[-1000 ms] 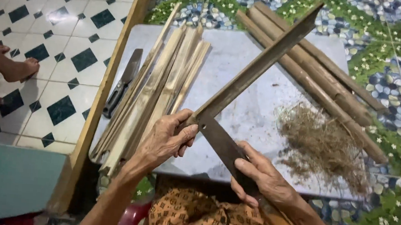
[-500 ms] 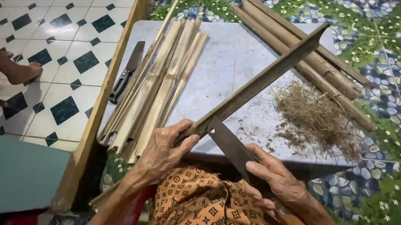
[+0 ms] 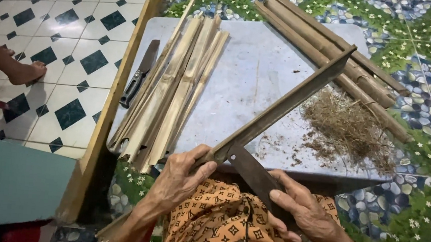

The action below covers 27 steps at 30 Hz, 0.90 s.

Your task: The person uses a large knife to shave and smooth the surface of bamboo strips held in their left hand. They repeatedly scrape the blade along the length of the strips, occasionally rotating them to work different sides, while a pile of finished strips accumulates on the table.

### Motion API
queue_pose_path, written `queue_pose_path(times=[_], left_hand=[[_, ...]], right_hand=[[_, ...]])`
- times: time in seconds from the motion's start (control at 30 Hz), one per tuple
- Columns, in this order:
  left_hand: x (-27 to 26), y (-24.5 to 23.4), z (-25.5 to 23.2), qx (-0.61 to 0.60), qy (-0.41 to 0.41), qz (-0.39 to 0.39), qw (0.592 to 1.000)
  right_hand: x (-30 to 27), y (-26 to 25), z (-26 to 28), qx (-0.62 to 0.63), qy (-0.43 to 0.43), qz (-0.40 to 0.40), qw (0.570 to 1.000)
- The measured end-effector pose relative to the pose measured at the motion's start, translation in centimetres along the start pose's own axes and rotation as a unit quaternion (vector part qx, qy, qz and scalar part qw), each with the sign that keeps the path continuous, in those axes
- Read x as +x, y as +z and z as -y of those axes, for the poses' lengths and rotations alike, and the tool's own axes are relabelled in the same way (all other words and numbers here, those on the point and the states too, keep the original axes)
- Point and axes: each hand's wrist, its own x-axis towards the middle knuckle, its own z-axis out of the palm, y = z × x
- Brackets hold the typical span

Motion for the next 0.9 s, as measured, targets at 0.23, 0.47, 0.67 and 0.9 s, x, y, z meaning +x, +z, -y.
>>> queue_pose_path(times=[0.23, 0.47, 0.67, 0.9], left_hand=[[-3.0, -1.3, 1.6, -0.060, -0.065, 0.068, 0.994], [-1.5, -0.4, -0.4, -0.111, -0.108, 0.052, 0.987], [-1.6, -0.3, 0.4, -0.138, -0.120, 0.113, 0.977], [-3.6, -1.8, 2.1, -0.159, -0.114, 0.135, 0.971]], right_hand=[[-0.5, -6.4, 3.9, -0.155, -0.236, -0.133, 0.950], [0.6, -1.2, 0.6, -0.047, -0.080, -0.073, 0.993], [1.9, -0.5, -0.6, -0.023, 0.000, -0.002, 1.000], [1.3, -4.7, 3.1, -0.100, -0.091, -0.117, 0.984]])
